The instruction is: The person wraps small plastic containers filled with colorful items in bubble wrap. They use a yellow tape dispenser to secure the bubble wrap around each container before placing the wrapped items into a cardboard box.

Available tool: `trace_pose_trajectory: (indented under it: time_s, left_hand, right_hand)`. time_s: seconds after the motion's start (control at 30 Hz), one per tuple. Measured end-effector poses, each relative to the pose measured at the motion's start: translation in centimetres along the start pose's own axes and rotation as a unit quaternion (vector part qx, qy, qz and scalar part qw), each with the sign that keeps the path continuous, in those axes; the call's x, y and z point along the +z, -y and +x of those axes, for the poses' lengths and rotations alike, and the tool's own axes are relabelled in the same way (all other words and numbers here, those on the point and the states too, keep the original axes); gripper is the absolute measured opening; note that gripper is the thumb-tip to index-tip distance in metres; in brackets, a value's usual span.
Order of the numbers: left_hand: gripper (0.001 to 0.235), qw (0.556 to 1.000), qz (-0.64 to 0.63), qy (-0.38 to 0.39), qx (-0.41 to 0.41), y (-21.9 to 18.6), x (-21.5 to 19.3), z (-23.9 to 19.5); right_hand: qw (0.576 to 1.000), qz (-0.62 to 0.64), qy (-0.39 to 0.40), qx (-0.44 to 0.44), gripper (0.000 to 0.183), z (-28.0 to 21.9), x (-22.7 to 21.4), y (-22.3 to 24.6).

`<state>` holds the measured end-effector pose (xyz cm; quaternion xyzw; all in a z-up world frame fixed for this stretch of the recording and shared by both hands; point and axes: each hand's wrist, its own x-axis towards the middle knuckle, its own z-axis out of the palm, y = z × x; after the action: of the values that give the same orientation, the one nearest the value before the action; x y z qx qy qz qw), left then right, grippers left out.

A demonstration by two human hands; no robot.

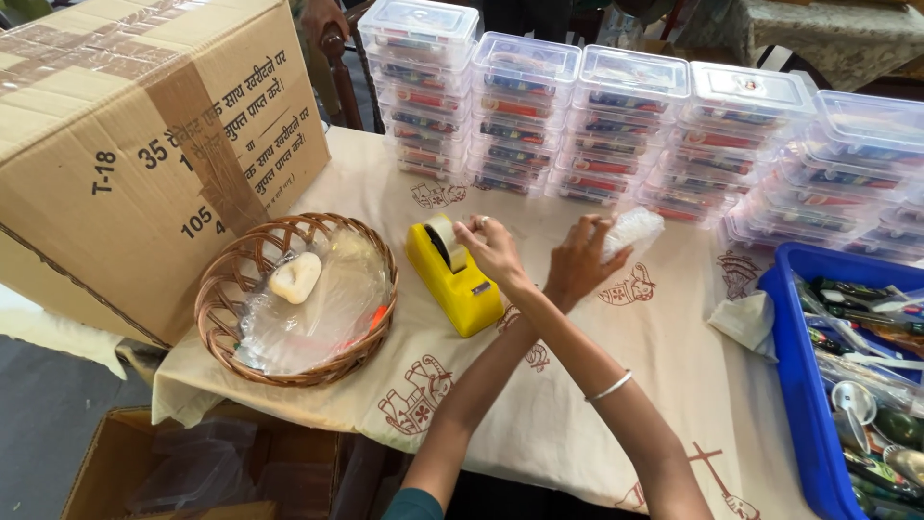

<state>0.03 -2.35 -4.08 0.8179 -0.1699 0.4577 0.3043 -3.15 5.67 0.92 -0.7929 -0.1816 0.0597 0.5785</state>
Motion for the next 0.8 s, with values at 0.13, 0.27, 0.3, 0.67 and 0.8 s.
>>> trace_pose_trajectory:
  time_s: [0.13, 0.27, 0.3, 0.67, 0.8]
  left_hand:
    - [0.055, 0.997, -0.062, -0.016, -0.03, 1.9, -3.1, 0.4]
    - [0.054, 0.989, -0.149, -0.018, 0.01, 4.7, -3.5, 0.8]
    - [0.053, 0.984, -0.176, -0.017, 0.02, 5.4, -3.4, 0.7]
    - [0.048, 0.976, -0.215, -0.004, 0.042, 6.0, -2.3, 2.7]
    - [0.047, 0.974, -0.222, 0.027, 0.024, 6.8, -1.9, 2.8]
  right_hand:
    - [0.992, -0.091, 0.012, -0.092, 0.039, 0.6, 0.5, -1.3]
    - [0.981, -0.16, 0.005, -0.109, 0.041, -0.4, -0.5, -2.8]
    - [0.983, -0.157, 0.008, -0.094, 0.043, -0.8, -0.8, -3.1]
    - [0.981, -0.172, 0.007, -0.092, 0.044, -2.0, -1.7, -7.7]
    - [0.987, -0.143, 0.068, -0.038, 0.045, -2.1, -2.3, -7.3]
